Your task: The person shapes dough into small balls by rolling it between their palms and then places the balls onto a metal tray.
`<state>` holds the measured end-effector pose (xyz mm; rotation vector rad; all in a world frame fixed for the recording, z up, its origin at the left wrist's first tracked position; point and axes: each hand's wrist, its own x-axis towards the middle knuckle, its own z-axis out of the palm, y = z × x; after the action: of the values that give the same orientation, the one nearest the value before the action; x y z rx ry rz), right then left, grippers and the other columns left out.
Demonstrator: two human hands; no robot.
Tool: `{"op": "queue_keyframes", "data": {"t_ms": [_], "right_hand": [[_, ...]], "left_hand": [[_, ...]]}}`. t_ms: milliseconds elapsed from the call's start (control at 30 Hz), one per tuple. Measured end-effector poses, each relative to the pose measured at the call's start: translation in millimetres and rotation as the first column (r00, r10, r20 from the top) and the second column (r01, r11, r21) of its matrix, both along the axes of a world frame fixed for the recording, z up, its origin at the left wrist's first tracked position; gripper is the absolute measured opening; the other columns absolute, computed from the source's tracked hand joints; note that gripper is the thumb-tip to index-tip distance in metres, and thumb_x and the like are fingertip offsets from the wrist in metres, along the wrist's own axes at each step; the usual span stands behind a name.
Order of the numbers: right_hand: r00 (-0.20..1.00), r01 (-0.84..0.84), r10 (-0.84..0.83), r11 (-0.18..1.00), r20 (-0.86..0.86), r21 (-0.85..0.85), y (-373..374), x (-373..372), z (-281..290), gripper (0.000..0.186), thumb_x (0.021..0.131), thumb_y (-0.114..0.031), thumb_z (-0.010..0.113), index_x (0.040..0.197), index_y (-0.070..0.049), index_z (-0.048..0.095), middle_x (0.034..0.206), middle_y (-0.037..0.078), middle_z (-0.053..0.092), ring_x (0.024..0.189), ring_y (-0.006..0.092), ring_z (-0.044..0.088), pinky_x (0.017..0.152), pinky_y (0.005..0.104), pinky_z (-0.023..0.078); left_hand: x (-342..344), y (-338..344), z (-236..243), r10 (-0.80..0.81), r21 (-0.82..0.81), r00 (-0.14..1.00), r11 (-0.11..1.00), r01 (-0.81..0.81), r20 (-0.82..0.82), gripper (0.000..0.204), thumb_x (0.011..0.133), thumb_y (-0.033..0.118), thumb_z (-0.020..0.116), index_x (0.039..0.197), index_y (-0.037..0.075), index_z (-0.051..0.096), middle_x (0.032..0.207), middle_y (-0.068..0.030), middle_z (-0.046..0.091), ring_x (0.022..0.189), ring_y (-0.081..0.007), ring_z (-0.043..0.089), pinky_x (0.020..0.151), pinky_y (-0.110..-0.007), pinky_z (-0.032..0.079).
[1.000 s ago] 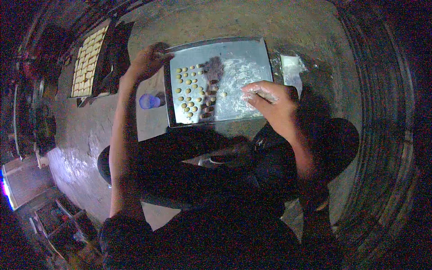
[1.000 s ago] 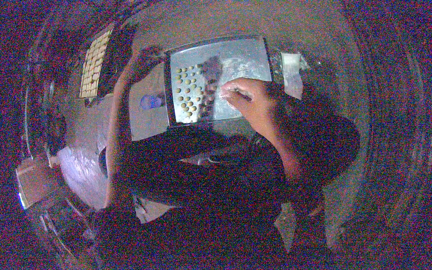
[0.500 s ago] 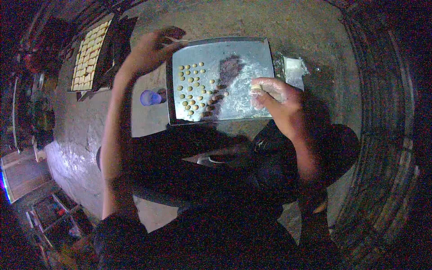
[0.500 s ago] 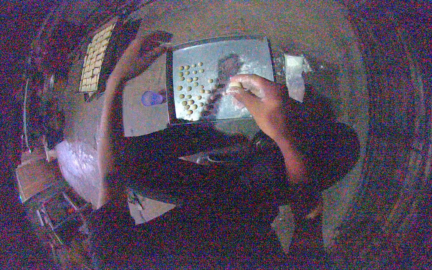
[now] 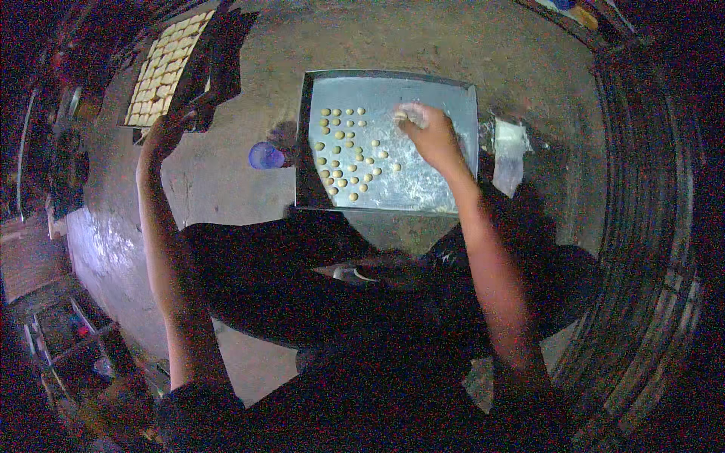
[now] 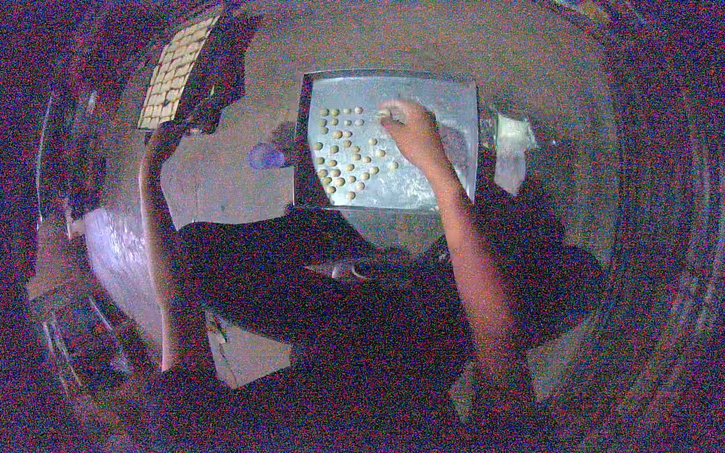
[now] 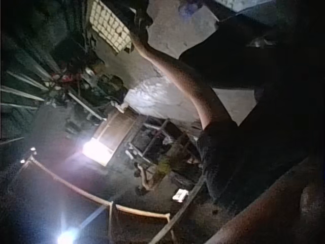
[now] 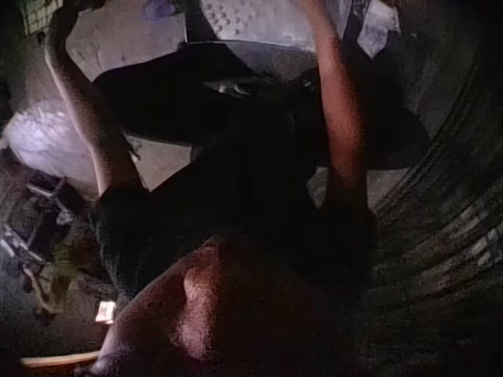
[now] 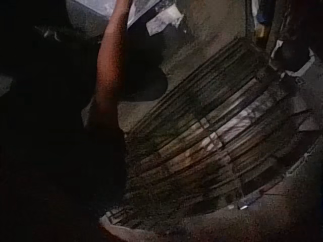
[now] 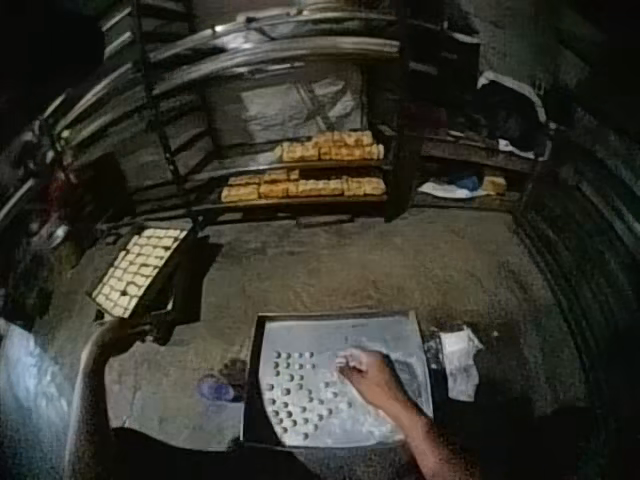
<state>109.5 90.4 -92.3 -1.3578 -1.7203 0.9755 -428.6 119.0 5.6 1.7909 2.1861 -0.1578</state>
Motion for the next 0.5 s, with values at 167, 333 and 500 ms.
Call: {"op": "queue_keyframes", "data": {"t_ms": [167,333,500], "right_hand": [[0.995,-0.046,0.071,0.954,0.075,-0.296,11,1,-72,0.018,0.088,-0.019,0.069,0.095,-0.003,0.074,0.083,0.012,0.074,0.077,0.0203,0.072,0.072,0.0357,0.055],[0.978,-0.052,0.116,0.94,0.172,-0.338,16,-25,-97,0.02,0.083,-0.015,0.076,0.098,-0.004,0.07,0.091,0.01,0.074,0.082,0.0197,0.071,0.075,0.034,0.055],[0.979,-0.075,0.127,0.953,0.161,-0.294,34,-42,-116,0.025,0.079,-0.012,0.078,0.102,-0.006,0.07,0.098,0.011,0.074,0.089,0.0216,0.071,0.08,0.0344,0.055]], "left_hand": [[-10,-7,16,0.034,0.182,0.969,0.98,-0.08,0.244,0.041,0.096,0.04,0.066,0.112,0.002,0.068,0.092,-0.0107,0.068,0.082,-0.0191,0.061,0.077,-0.034,0.049],[3,-22,40,0.042,0.202,0.865,0.966,-0.164,0.5,0.042,0.096,0.04,0.065,0.11,0.001,0.068,0.095,-0.0059,0.068,0.087,-0.016,0.059,0.081,-0.031,0.048],[34,-20,62,0.041,0.194,0.861,0.968,-0.16,0.507,0.045,0.096,0.041,0.066,0.117,0.001,0.066,0.106,-0.0089,0.071,0.096,-0.0179,0.062,0.089,-0.032,0.048]]}}
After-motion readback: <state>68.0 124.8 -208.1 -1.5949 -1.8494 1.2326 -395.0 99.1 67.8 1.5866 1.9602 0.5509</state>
